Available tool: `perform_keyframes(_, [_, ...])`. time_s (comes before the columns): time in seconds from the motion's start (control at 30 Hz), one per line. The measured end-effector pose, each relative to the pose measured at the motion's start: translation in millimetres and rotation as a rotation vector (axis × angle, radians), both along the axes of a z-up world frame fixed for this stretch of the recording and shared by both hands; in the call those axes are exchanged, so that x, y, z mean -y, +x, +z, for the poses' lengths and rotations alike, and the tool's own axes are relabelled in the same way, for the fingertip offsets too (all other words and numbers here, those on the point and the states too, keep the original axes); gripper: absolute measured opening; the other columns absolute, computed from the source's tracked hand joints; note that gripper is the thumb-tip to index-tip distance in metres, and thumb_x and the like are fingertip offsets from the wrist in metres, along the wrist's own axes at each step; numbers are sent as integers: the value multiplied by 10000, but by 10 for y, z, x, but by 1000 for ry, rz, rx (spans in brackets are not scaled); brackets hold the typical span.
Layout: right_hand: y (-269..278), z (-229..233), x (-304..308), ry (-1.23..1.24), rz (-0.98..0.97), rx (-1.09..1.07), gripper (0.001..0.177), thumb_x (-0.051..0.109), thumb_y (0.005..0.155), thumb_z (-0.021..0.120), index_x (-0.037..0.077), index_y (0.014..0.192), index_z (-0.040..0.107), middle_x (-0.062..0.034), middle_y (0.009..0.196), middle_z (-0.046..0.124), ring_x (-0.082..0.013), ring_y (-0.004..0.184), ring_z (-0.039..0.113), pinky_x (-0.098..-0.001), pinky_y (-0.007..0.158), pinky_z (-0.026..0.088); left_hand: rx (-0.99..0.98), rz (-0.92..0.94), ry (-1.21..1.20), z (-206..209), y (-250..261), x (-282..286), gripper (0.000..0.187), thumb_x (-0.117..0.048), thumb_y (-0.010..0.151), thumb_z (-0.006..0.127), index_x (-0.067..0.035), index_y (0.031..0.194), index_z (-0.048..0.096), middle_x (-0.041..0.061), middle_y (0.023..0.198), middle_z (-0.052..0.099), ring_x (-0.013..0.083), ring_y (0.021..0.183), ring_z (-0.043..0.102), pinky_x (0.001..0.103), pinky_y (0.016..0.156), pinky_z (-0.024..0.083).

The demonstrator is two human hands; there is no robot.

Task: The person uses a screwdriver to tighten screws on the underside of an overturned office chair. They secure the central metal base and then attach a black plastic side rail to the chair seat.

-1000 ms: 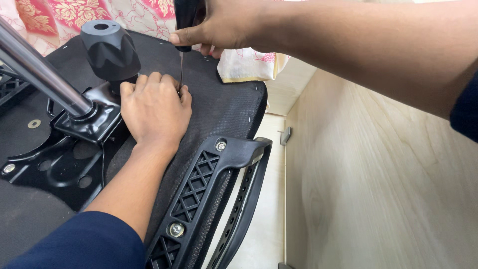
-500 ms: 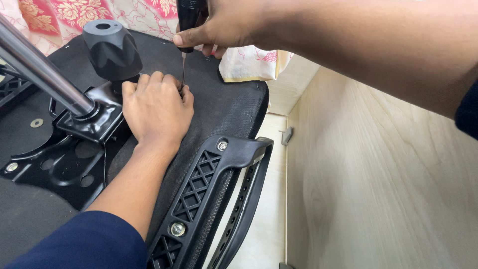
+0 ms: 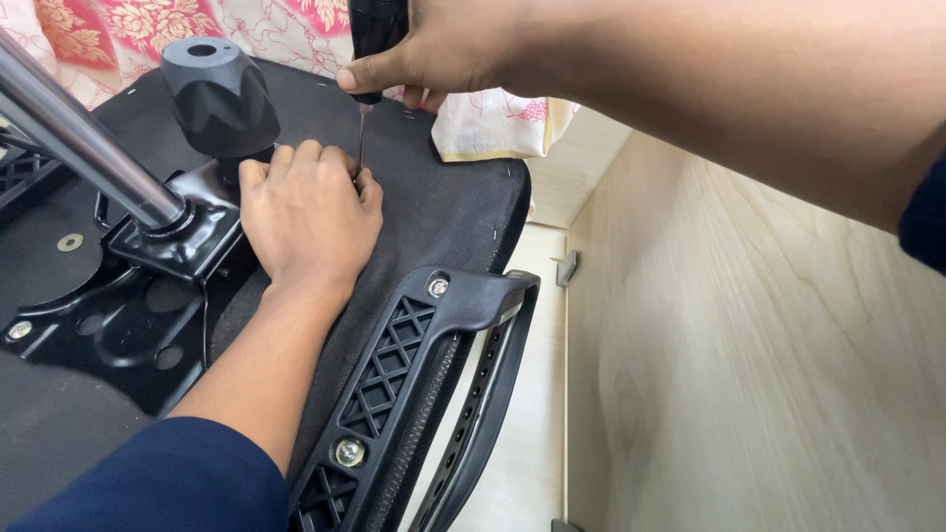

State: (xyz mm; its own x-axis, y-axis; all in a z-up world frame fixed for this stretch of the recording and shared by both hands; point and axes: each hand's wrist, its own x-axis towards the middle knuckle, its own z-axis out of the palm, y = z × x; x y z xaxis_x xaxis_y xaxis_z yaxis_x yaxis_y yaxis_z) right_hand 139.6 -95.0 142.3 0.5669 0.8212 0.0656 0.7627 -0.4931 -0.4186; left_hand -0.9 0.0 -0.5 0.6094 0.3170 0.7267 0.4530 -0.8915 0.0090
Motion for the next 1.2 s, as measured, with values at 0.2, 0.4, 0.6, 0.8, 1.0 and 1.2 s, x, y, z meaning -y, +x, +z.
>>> perform_keyframes(0.2, [61, 10, 76, 57, 155, -60, 368, 383, 774, 848, 108, 1009, 782, -33, 913, 794, -123, 776, 771, -227, 717, 628, 22, -6, 6, -6, 26, -8, 248, -366, 906, 747, -141, 804, 763, 42, 850, 698, 222, 902, 658, 386, 866, 420])
perform_keyframes(0.4, [100, -34, 53, 34, 114, -55, 365, 419, 811, 846, 67, 876, 775, -52, 810, 766, -125, 743, 742, -259, 701, 614, -13, 3, -18, 10, 6, 4, 258, -372, 914, 742, -141, 803, 766, 40, 855, 704, 218, 903, 660, 383, 867, 419])
perform_keyframes(0.6, [175, -134, -62, 109, 128, -37, 525, 587, 814, 803, 65, 829, 750, -51, 675, 707, -131, 610, 737, -253, 603, 632, -29, 17, -27, 13, 1, 3, 273, -383, 917, 741, -133, 811, 770, 41, 851, 708, 215, 898, 660, 384, 862, 419])
perform_keyframes(0.8, [179, -152, -65, 74, 79, 10, 572, 619, 822, 782, 50, 867, 742, -72, 711, 713, -142, 639, 741, -257, 612, 634, 14, 4, -23, -10, 12, -2, 273, -387, 917, 756, -129, 827, 769, 46, 871, 710, 225, 912, 658, 388, 870, 416])
perform_keyframes(1.0, [166, -48, 3, 72, 121, -90, 435, 465, 821, 804, 94, 1046, 775, -43, 956, 768, -134, 796, 771, -256, 736, 652, 32, -21, -3, -28, 6, -26, 258, -376, 928, 754, -138, 828, 768, 46, 874, 705, 227, 917, 655, 390, 872, 417])
perform_keyframes(1.2, [122, -20, 25, -26, 53, -108, 457, 534, 838, 754, 111, 1008, 780, -44, 907, 770, -124, 817, 732, -238, 755, 583, 19, -6, 10, -31, 18, -23, 274, -380, 939, 745, -135, 817, 763, 45, 863, 703, 224, 913, 657, 387, 857, 415])
